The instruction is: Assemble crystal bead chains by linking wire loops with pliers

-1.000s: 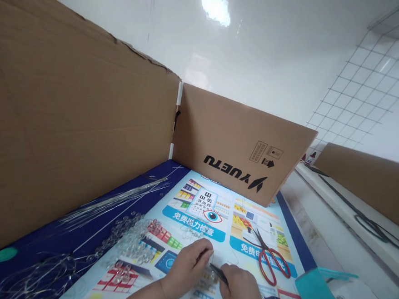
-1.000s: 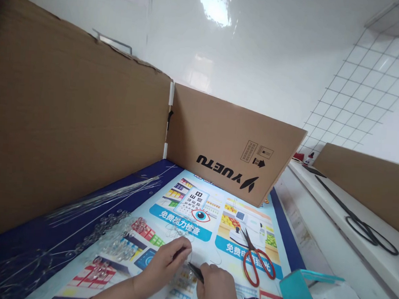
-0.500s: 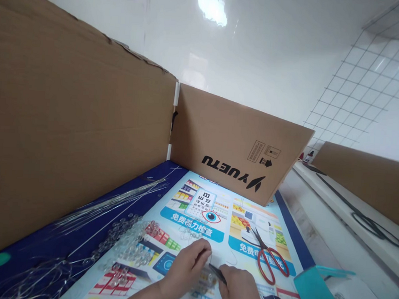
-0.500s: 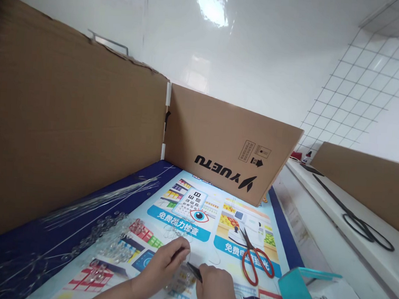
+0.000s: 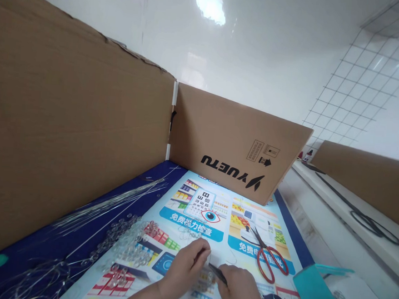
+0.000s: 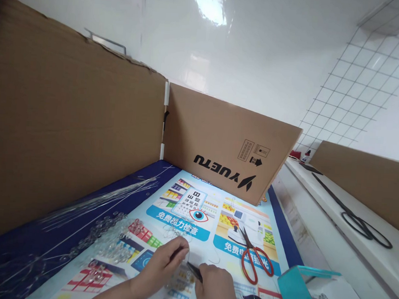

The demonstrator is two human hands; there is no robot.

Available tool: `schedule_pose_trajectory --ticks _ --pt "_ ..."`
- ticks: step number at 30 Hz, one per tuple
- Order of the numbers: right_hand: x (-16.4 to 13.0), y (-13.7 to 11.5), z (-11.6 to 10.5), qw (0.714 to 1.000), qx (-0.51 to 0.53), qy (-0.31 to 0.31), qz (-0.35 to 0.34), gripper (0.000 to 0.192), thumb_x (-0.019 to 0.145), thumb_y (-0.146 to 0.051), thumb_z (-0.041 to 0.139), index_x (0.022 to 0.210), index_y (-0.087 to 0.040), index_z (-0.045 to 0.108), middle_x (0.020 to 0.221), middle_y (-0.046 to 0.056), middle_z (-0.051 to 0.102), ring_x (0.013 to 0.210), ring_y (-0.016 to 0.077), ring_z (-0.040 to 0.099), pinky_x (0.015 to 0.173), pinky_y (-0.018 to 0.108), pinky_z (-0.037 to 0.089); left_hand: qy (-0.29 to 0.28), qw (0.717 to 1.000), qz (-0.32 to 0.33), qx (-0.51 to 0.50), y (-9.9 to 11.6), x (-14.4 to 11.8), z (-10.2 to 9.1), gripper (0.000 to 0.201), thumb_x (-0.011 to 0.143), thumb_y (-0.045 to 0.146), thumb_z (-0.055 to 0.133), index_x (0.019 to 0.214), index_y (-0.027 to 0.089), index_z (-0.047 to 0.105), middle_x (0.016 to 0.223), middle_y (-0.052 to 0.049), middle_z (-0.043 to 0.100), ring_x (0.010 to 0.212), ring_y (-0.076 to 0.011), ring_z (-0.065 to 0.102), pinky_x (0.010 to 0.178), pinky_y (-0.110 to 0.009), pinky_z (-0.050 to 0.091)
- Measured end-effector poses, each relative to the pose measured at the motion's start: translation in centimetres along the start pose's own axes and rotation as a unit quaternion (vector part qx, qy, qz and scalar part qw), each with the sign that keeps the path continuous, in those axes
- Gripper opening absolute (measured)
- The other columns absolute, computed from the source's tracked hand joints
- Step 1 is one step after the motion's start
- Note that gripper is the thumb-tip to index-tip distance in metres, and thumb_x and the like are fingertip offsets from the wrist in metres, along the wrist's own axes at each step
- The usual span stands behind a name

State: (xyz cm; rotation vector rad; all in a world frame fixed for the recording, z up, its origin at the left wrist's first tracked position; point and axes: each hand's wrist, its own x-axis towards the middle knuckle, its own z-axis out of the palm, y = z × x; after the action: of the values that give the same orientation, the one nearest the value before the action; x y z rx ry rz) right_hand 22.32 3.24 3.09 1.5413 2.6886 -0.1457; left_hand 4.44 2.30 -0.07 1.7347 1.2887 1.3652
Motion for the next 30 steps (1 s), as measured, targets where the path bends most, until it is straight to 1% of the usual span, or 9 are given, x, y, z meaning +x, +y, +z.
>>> schedule_pose_trajectory --ticks 6,12,16,30 --pt "-0.09 -0.22 0.04 1.000 -0.003 0.000 0.006 0.019 0.080 -0.021 0.043 0.086 -0.023 0.061 0.082 0.005 0.070 0.073 0.0220 0.065 0.056 0.026 0.032 0.009 1.000 0.015 0.017 -0.03 -0.23 0.17 0.015 0.086 0.021 0.042 0.075 0.022 0.051 0.068 0.001 0.053 0.064 -0.0157 0.049 0.062 -0.025 0.036" --pt "-0.11 -0.26 0.01 1.000 0.000 0.001 0.005 0.019 0.079 -0.021 0.044 0.088 -0.024 0.060 0.083 0.004 0.070 0.074 0.0224 0.065 0.056 0.026 0.032 0.005 0.999 0.030 0.028 -0.27 -0.45 0.26 0.014 0.086 0.021 0.042 0.076 0.023 0.051 0.071 0.000 0.055 0.066 -0.0164 0.050 0.063 -0.025 0.036" --pt "-0.05 -0.12 0.01 1.000 0.000 0.004 0.005 0.019 0.080 -0.022 0.043 0.086 -0.023 0.061 0.081 0.004 0.070 0.072 0.0222 0.065 0.055 0.026 0.031 -0.002 0.999 0.034 0.034 -0.36 -0.44 0.25 0.013 0.087 0.020 0.041 0.077 0.022 0.050 0.071 0.000 0.054 0.066 -0.0160 0.050 0.063 -0.025 0.037" --pt "-0.12 -0.13 0.18 1.000 -0.006 0.006 0.006 0.020 0.080 -0.021 0.042 0.089 -0.024 0.060 0.082 0.004 0.070 0.073 0.0230 0.066 0.056 0.027 0.033 -0.008 0.998 0.039 0.057 -0.34 -0.66 0.28 0.013 0.089 0.020 0.041 0.078 0.022 0.049 0.072 0.000 0.054 0.066 -0.0155 0.050 0.063 -0.025 0.037"
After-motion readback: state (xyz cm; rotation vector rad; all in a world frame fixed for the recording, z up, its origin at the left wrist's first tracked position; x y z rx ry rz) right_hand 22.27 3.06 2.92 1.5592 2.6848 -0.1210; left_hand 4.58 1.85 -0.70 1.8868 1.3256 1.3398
